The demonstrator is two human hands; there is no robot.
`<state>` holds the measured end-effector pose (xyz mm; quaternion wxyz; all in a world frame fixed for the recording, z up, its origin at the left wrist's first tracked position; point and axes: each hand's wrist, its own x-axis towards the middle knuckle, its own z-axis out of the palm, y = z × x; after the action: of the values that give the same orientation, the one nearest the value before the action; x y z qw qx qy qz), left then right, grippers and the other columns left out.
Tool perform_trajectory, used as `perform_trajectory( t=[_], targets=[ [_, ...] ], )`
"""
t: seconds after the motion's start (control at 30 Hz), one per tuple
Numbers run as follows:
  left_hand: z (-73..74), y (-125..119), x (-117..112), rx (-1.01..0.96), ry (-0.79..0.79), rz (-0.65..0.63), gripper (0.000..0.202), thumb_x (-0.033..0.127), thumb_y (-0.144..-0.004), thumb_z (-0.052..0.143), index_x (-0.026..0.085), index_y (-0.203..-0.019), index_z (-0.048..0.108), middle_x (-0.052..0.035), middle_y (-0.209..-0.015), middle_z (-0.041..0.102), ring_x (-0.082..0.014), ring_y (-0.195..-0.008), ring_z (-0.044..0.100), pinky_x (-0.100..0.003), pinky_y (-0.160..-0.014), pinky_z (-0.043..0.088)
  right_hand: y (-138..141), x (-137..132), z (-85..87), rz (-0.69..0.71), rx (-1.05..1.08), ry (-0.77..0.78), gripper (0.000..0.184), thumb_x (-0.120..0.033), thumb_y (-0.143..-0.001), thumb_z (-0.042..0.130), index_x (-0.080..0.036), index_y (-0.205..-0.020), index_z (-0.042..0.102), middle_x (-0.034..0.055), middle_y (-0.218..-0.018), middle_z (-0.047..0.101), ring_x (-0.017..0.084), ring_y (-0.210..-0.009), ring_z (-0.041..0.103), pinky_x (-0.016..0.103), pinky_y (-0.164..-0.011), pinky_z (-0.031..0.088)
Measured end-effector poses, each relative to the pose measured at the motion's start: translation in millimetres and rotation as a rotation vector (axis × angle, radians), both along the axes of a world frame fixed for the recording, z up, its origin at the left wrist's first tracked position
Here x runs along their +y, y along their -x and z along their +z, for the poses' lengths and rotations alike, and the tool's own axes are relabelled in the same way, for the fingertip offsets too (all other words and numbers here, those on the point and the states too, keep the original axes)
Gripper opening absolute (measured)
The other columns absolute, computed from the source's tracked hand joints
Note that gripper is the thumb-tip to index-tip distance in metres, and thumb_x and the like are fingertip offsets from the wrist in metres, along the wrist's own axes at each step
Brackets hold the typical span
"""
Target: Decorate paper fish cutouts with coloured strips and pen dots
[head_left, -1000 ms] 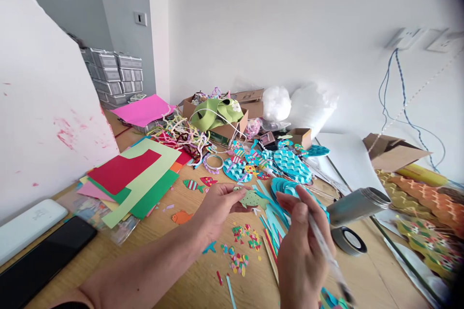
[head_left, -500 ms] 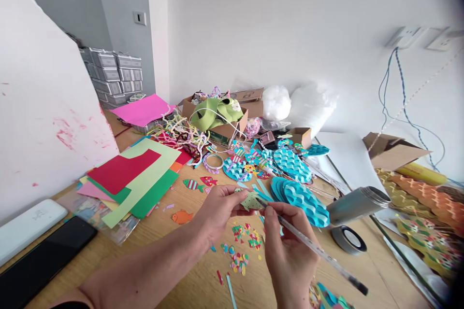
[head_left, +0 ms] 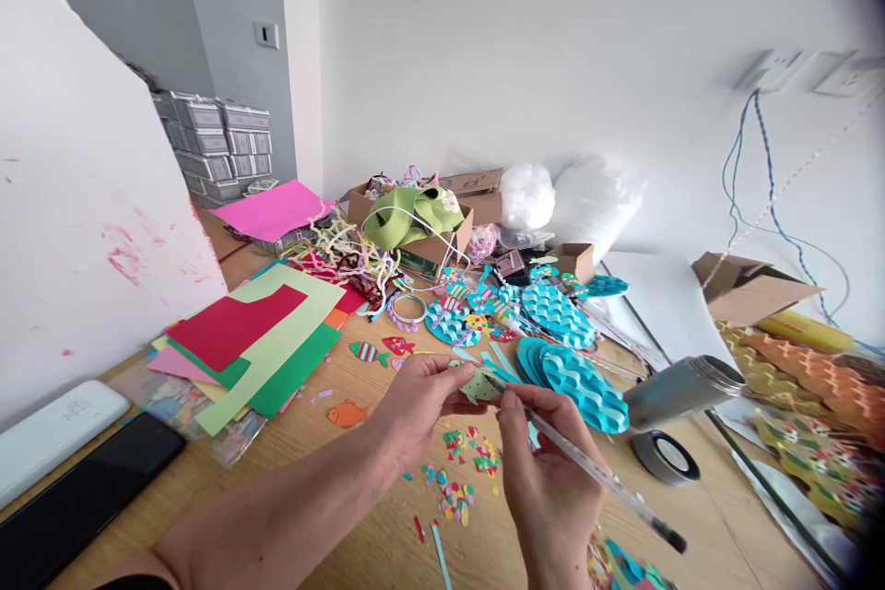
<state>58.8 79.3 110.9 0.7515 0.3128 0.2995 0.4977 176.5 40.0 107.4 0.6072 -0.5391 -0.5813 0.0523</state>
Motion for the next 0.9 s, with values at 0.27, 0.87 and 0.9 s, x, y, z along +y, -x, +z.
perform_trajectory(
  t=[0.27,0.87,0.9],
  targets=[
    [-0.7,-0.9,-0.1,0.016,-0.021,-0.008,0.03,0.037,-0.064,0.076,0.009,-0.074,0.072,-0.0096,-0.078,0.069,-0.0193,-0.072,0.064,-0.041,-0.083,0.051,-0.2,0.6,-0.5,0.01,-0.001,0.008,0.004,-0.023,-0.081,0.063,-0.019,-0.081,0.064,0.0012,-0.07,0.068,0.014,-0.062,0.064,0.021,-0.055,0.051],
    [1.2,-0.9,-1.2,0.028,-0.017,-0.004,0.028,0.037,-0.063,0.076,0.01,-0.072,0.072,-0.0082,-0.075,0.069,-0.0185,-0.071,0.063,-0.04,-0.082,0.051,0.1,0.5,-0.3,0.007,-0.006,0.004,0.003,-0.023,-0.081,0.062,-0.019,-0.081,0.063,0.0011,-0.069,0.068,0.014,-0.061,0.064,0.021,-0.055,0.052],
    [1.6,-0.9,-1.4,0.03,-0.016,-0.004,0.029,0.037,-0.062,0.076,0.01,-0.072,0.072,-0.0082,-0.075,0.069,-0.0185,-0.071,0.063,-0.04,-0.082,0.051,0.3,0.6,-0.2,0.01,-0.003,0.002,0.004,-0.023,-0.081,0.062,-0.019,-0.081,0.063,0.0012,-0.07,0.068,0.014,-0.061,0.064,0.021,-0.055,0.052]
  ],
)
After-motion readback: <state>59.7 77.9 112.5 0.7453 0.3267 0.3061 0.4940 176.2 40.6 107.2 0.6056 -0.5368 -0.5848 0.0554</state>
